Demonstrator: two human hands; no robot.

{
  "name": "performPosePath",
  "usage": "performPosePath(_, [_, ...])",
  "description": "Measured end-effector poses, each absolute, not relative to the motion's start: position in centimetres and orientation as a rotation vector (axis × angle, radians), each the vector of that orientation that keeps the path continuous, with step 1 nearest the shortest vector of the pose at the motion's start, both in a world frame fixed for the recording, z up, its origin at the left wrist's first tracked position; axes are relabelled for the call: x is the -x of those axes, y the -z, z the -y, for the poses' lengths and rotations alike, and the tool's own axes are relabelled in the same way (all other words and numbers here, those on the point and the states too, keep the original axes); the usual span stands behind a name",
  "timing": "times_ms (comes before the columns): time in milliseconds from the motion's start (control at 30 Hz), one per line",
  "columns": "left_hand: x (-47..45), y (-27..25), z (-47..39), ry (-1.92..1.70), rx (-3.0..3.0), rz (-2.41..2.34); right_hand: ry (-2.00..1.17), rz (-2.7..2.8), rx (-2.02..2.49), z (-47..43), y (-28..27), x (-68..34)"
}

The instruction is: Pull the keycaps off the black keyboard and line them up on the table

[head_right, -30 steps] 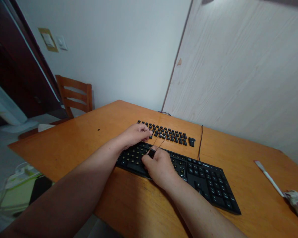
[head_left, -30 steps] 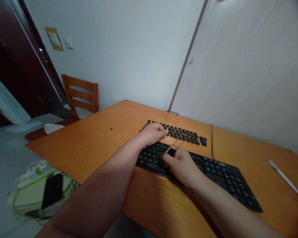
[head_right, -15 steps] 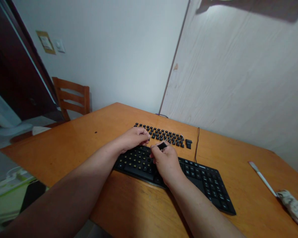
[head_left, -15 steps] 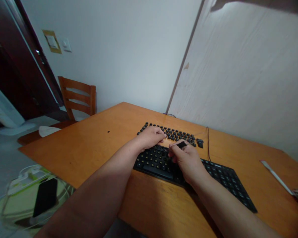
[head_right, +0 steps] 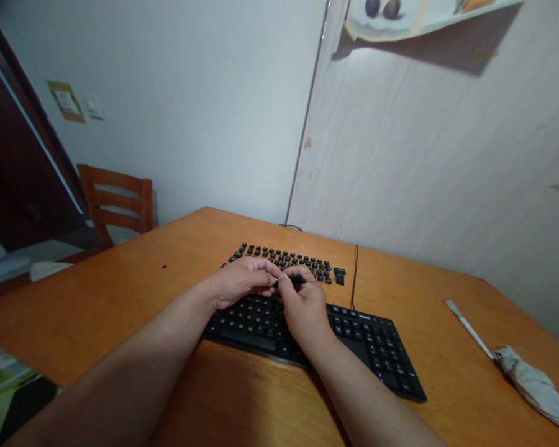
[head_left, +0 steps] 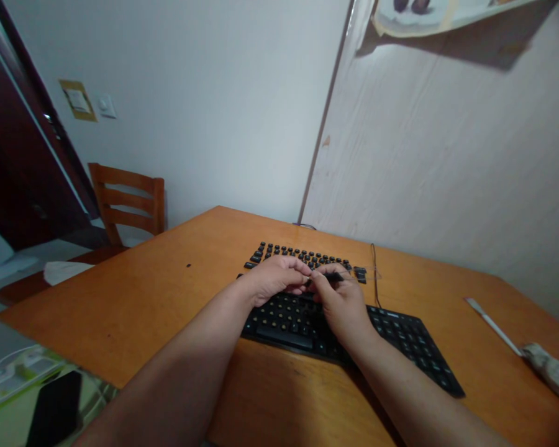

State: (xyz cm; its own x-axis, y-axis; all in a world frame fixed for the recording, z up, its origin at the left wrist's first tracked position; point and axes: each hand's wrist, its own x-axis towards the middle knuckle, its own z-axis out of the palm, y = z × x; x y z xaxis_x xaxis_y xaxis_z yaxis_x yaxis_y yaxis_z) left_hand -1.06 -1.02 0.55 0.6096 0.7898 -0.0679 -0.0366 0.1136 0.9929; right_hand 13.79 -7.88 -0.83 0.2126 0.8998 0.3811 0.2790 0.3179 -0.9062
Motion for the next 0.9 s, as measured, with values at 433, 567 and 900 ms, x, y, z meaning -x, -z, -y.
performPosePath(433, [1.3, -0.3, 0.6, -0.728, -1.287, -0.712, -0.049, 1.77, 1.209, 6.9, 1.3, -15.7])
performPosePath(567, [1.3, -0.5, 0.7, -0.738, -1.273, -0.732, 0.118, 1.939, 1.353, 7.0, 1.1, -16.1])
performPosePath(900, [1.3, -0.5, 0.5, -0.718, -1.293, -0.77, 0.324, 2.109, 1.511, 8.3, -0.4, -15.1])
